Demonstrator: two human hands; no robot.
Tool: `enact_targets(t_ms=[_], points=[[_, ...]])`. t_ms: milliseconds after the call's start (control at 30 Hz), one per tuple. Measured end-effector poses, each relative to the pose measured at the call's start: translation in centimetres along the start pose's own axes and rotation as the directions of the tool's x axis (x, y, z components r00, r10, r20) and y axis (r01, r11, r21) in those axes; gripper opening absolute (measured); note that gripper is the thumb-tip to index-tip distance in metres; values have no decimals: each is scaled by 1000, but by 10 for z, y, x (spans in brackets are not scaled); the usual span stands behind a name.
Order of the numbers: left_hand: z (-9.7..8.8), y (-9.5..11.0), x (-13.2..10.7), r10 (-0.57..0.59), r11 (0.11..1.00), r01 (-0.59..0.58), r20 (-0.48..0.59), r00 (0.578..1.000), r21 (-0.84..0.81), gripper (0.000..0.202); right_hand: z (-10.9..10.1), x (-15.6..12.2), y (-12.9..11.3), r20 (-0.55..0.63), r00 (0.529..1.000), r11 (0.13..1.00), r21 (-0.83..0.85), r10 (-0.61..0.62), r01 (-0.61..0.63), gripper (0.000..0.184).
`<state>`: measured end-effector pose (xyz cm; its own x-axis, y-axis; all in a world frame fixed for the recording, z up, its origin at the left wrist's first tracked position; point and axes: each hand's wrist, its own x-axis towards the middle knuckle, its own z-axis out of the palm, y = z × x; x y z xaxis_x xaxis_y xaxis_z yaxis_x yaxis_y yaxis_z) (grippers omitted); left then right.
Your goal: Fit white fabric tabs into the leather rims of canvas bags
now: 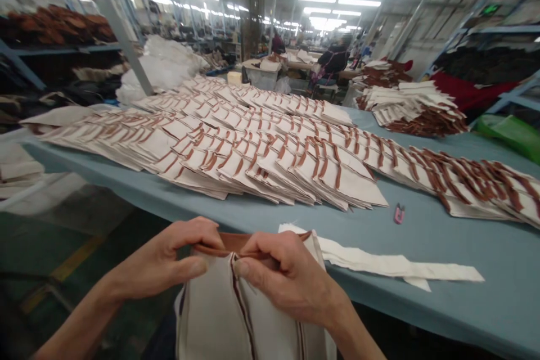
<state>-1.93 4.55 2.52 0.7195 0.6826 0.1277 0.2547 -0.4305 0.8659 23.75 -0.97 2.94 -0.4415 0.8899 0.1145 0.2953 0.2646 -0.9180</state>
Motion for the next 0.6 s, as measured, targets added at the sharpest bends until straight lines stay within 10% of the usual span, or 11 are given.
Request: enact_targets(t_ms=[167, 600], points=[[17, 7, 10, 102, 995, -102, -32, 994, 13, 24, 9, -1, 6, -20, 999, 999, 10, 49, -49, 33], [23, 14, 21, -57, 989, 75, 135, 989, -128, 10, 11, -6, 21, 0, 996, 996, 22, 90, -90, 35]])
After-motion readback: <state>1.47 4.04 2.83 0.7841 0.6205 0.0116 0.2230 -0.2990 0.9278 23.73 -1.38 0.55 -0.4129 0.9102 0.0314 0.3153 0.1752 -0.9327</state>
